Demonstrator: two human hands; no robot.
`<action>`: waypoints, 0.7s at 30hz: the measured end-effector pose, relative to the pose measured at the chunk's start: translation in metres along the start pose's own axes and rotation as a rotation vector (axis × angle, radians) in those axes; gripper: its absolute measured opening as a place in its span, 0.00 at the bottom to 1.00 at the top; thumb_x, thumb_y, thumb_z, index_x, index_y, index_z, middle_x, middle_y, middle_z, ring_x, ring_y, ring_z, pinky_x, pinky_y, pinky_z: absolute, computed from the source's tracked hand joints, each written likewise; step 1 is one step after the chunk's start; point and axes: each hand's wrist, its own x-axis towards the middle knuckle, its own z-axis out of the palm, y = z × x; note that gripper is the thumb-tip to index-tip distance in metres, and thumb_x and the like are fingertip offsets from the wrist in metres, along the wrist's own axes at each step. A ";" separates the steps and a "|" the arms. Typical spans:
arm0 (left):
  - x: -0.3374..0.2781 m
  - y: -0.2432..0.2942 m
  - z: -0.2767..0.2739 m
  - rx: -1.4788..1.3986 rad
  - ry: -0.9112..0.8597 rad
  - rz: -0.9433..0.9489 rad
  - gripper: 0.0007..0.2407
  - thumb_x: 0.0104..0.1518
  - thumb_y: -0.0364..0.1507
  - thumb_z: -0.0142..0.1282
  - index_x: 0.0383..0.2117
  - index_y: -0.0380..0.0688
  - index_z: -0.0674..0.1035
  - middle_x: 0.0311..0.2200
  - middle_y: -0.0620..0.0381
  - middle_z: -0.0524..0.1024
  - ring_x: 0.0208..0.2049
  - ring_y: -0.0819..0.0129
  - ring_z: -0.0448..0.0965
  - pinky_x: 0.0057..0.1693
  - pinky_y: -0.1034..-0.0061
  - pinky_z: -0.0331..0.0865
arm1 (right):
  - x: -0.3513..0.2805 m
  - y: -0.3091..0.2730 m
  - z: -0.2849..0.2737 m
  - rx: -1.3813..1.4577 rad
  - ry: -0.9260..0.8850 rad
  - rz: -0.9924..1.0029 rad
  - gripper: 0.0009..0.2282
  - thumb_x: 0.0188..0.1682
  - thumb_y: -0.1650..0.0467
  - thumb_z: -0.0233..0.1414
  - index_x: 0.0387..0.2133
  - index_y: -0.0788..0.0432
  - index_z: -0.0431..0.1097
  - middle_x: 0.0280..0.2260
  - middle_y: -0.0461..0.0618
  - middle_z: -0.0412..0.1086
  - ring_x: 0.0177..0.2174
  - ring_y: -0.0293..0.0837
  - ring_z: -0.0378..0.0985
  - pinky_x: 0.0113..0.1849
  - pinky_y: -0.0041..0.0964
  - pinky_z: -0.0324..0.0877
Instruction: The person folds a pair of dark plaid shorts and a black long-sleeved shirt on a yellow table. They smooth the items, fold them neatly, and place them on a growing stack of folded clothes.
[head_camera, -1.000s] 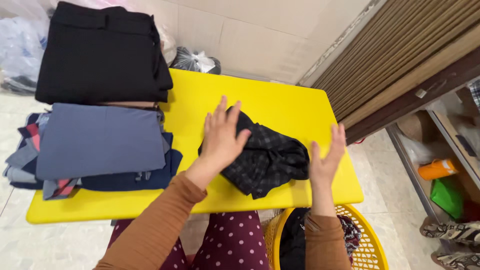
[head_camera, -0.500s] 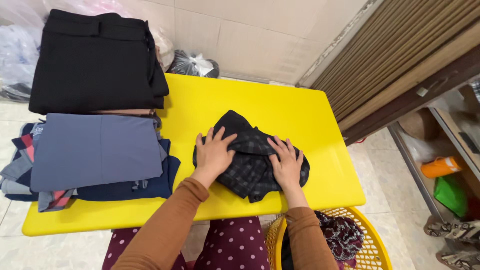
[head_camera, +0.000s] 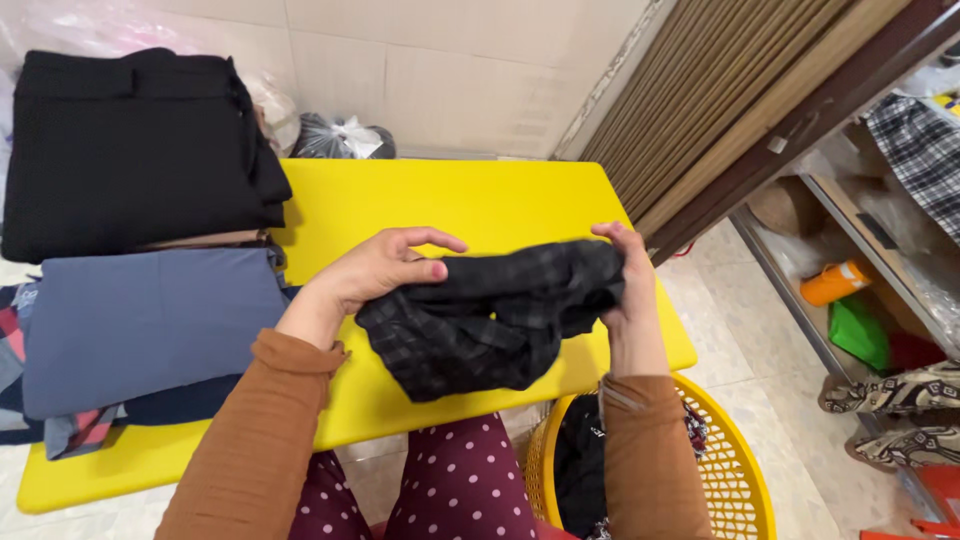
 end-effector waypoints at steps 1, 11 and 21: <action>-0.002 0.005 0.002 0.149 0.105 0.000 0.24 0.48 0.36 0.70 0.52 0.46 0.79 0.40 0.49 0.82 0.43 0.62 0.81 0.50 0.70 0.72 | 0.006 0.005 0.000 -0.212 0.070 -0.060 0.15 0.53 0.62 0.55 0.47 0.61 0.71 0.37 0.56 0.74 0.39 0.50 0.75 0.44 0.44 0.70; 0.008 -0.022 0.067 1.024 0.616 0.237 0.29 0.59 0.46 0.54 0.66 0.52 0.66 0.67 0.40 0.60 0.66 0.46 0.60 0.67 0.39 0.43 | -0.042 0.079 0.032 -1.380 0.267 -0.584 0.34 0.50 0.58 0.57 0.68 0.54 0.54 0.70 0.58 0.47 0.69 0.63 0.44 0.61 0.66 0.39; 0.016 -0.072 0.086 1.173 0.373 -0.155 0.30 0.60 0.57 0.38 0.69 0.66 0.58 0.71 0.51 0.50 0.72 0.50 0.44 0.69 0.36 0.29 | -0.037 0.131 0.051 -1.815 0.108 -0.295 0.34 0.48 0.49 0.50 0.67 0.46 0.54 0.71 0.49 0.45 0.68 0.54 0.45 0.60 0.72 0.42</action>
